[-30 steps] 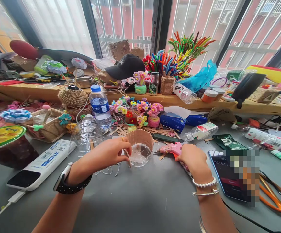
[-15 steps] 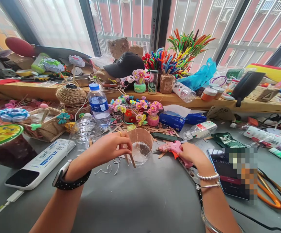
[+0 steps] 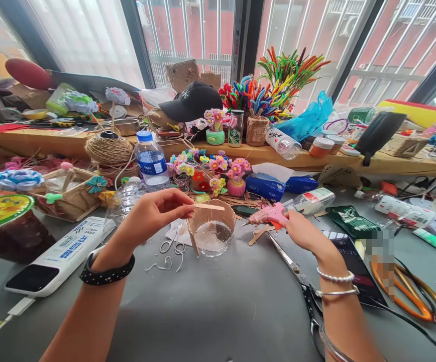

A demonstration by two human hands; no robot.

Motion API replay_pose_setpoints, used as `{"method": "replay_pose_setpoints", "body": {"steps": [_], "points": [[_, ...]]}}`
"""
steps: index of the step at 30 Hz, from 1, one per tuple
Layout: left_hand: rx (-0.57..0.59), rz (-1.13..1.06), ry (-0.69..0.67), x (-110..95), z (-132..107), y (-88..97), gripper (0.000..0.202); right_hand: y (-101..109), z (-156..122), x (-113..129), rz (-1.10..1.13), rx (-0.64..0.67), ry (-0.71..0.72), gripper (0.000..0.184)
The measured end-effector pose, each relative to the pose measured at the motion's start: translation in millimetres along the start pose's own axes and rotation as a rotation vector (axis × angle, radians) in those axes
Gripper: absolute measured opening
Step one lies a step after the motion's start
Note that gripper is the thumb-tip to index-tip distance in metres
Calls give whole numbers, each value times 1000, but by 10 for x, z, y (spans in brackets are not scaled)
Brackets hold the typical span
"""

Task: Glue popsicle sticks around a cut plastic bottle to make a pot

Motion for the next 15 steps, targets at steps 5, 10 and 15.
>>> {"method": "replay_pose_setpoints", "body": {"steps": [5, 10, 15], "points": [[-25, -49, 46, 17, 22, -3, 15, 116, -26, 88, 107, 55, -178, 47], [-75, -122, 67, 12, 21, -10, 13, 278, -78, 252, 36, -121, -136, 47], [-95, -169, 86, 32, 15, -42, 14, 371, -184, 434, -60, -294, -154, 37]]}}
Point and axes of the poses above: each hand's wrist, its own z-axis towards the middle knuckle, its own y-axis out of the back of the hand, x = y × z, the point moved 3 cm from there along z, towards the middle knuckle, and after that the axes turned 2 degrees about -x, right-handed, at the moved point
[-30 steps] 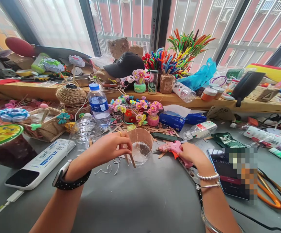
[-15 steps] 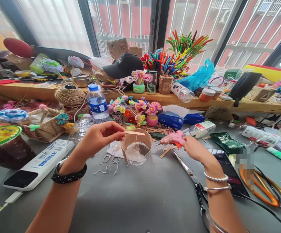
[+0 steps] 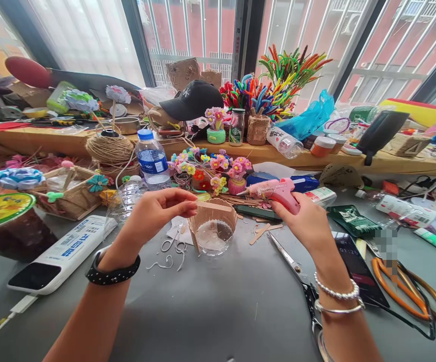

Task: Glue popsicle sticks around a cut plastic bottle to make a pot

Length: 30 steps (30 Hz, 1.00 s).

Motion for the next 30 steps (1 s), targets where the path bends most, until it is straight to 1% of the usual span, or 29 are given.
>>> {"method": "replay_pose_setpoints", "body": {"steps": [3, 8, 10, 13, 17, 24, 28, 30], "points": [[-7, 3, -4, 12, -4, -21, 14, 53, -63, 89, 14, -94, 31, 34], [-37, 27, -20, -12, -33, -53, 15, 71, -163, 202, 33, -254, 115, 39], [-47, 36, -45, -38, -54, -68, 15, 64, -210, 254, 41, -324, 164, 40], [-73, 68, -110, -84, -87, -83, 15, 55, -283, 334, 48, -405, 239, 36], [-92, 143, -180, -124, -121, -96, 15, 60, -350, 397, 24, -475, 290, 34], [-102, 178, -223, -143, -150, -122, 14, 71, -388, 409, -29, -548, 278, 42], [-110, 193, -242, -155, -164, -133, 13, 83, -418, 423, -15, -596, 324, 42], [-110, 199, -248, -164, -167, -134, 13, 87, -427, 426, -11, -599, 335, 41]]}}
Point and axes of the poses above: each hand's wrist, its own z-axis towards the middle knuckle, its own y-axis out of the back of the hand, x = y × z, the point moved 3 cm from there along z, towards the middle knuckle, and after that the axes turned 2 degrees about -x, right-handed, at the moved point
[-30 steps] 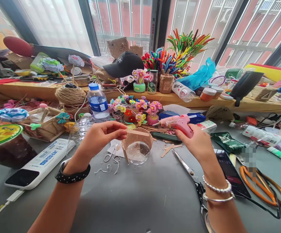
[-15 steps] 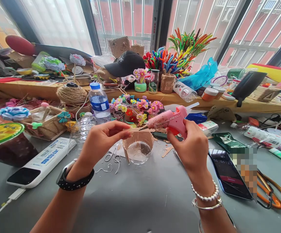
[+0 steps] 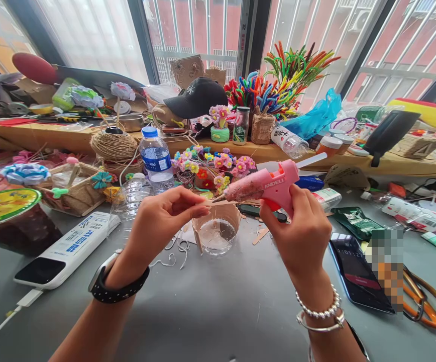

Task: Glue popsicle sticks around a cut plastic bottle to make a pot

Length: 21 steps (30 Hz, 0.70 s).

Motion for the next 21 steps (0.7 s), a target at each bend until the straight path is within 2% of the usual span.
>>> {"method": "replay_pose_setpoints", "body": {"steps": [5, 12, 16, 21], "points": [[0, 9, -4, -17, -3, 3, 12, 13, 1, 12, 1, -2, 25, 41], [-8, -17, -8, -21, -12, 4, 12, 31, 0, 24, -27, -99, 91, 32], [-8, -34, -27, -26, -12, 7, 12, 30, -3, 24, 17, -225, 143, 25], [-25, -38, -39, -26, -17, 7, 10, 27, 0, 29, 43, -247, 151, 16]]}}
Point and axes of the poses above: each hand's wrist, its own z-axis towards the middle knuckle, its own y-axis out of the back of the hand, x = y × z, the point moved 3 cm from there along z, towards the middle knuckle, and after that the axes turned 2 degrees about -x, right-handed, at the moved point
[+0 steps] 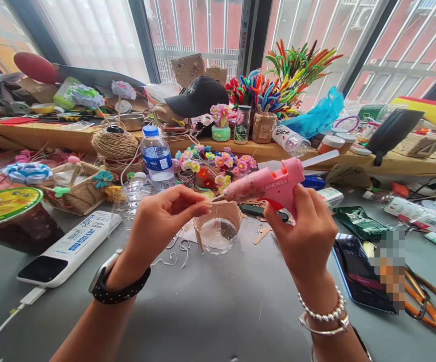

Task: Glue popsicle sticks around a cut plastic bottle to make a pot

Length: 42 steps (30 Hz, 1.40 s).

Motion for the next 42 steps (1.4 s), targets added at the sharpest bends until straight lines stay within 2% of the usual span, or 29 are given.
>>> {"method": "replay_pose_setpoints", "body": {"steps": [17, 42], "points": [[-18, 57, -53, -28, 5, 4, 7, 23, 15, -3, 36, -7, 4, 16], [-3, 84, -60, -51, 14, 11, 8, 43, 10, 11, 19, -17, 30, 17]]}}
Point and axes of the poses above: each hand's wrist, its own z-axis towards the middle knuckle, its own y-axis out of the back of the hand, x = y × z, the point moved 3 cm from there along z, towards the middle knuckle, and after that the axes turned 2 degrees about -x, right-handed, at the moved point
